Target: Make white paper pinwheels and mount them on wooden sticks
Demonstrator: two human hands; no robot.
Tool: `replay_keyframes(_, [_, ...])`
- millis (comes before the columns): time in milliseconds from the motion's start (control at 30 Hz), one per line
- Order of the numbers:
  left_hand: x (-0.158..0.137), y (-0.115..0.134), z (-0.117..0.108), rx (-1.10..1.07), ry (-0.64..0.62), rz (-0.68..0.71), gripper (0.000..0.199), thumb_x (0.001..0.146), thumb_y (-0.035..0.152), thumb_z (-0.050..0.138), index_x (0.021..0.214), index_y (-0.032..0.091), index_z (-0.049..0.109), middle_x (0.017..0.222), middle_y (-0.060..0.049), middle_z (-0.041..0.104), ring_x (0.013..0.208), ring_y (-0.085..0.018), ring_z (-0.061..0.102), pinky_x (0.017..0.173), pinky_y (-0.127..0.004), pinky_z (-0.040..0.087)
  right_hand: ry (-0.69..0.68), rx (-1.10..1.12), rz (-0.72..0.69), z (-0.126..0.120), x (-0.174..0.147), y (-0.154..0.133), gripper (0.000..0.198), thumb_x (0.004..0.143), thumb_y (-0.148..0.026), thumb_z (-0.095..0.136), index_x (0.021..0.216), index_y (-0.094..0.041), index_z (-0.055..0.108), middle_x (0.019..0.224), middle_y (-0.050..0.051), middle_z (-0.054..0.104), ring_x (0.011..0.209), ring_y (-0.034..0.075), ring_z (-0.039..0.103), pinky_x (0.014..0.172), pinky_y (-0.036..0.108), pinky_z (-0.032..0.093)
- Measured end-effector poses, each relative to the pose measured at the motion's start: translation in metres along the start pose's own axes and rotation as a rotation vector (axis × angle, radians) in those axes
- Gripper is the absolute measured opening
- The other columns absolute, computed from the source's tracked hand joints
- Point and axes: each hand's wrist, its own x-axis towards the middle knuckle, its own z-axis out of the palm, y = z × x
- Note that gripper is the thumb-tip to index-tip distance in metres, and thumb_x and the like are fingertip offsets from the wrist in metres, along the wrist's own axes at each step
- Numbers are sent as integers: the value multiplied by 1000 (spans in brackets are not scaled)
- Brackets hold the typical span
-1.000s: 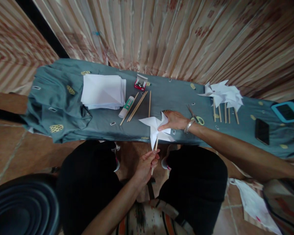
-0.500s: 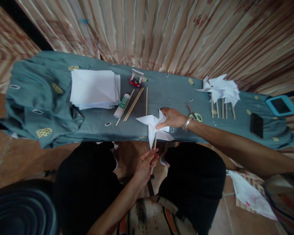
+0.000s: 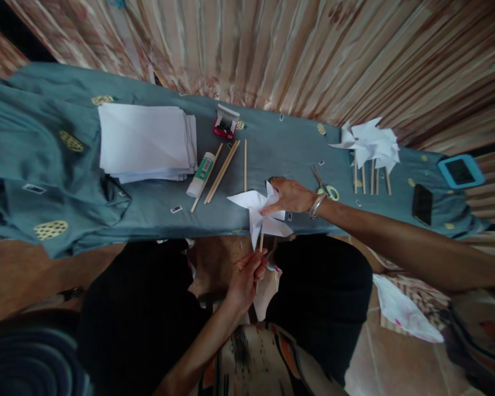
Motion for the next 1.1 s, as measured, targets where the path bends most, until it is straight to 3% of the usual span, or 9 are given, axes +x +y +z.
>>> replay_keyframes(333, [0,1,1,-1,-16,-13,37,59,28,83,87,6,72,60,0,57,47,-1,30,46,-22,14,8,29,19,3,2,3,48,62,-58,77,81,-19,55,77,1,58,67,17,53,59,29,38])
replay_keyframes(633, [-1,2,1,-5,-17,19,43,50,34,88,80,7,73,57,1,57,44,0,30,43,-19,14,44,23,-32,2,-6,4,49,65,-56,75,90,-17,58,88,6,63,76,21,58,64,30,41])
replay_keyframes(867, [0,4,-3,21,-38,65,40,52,31,87,80,6,73,60,0,56,46,0,30,44,-18,15,69,235,-79,0,-15,11,44,69,-52,73,96,-18,63,89,4,68,78,19,61,67,29,43])
replay_keyframes(1100, [-1,7,3,30,-45,60,41,53,33,88,80,7,71,60,1,53,45,0,28,43,-19,14,107,438,-44,10,-13,23,47,72,-63,64,81,-17,66,69,0,60,63,14,54,57,26,37])
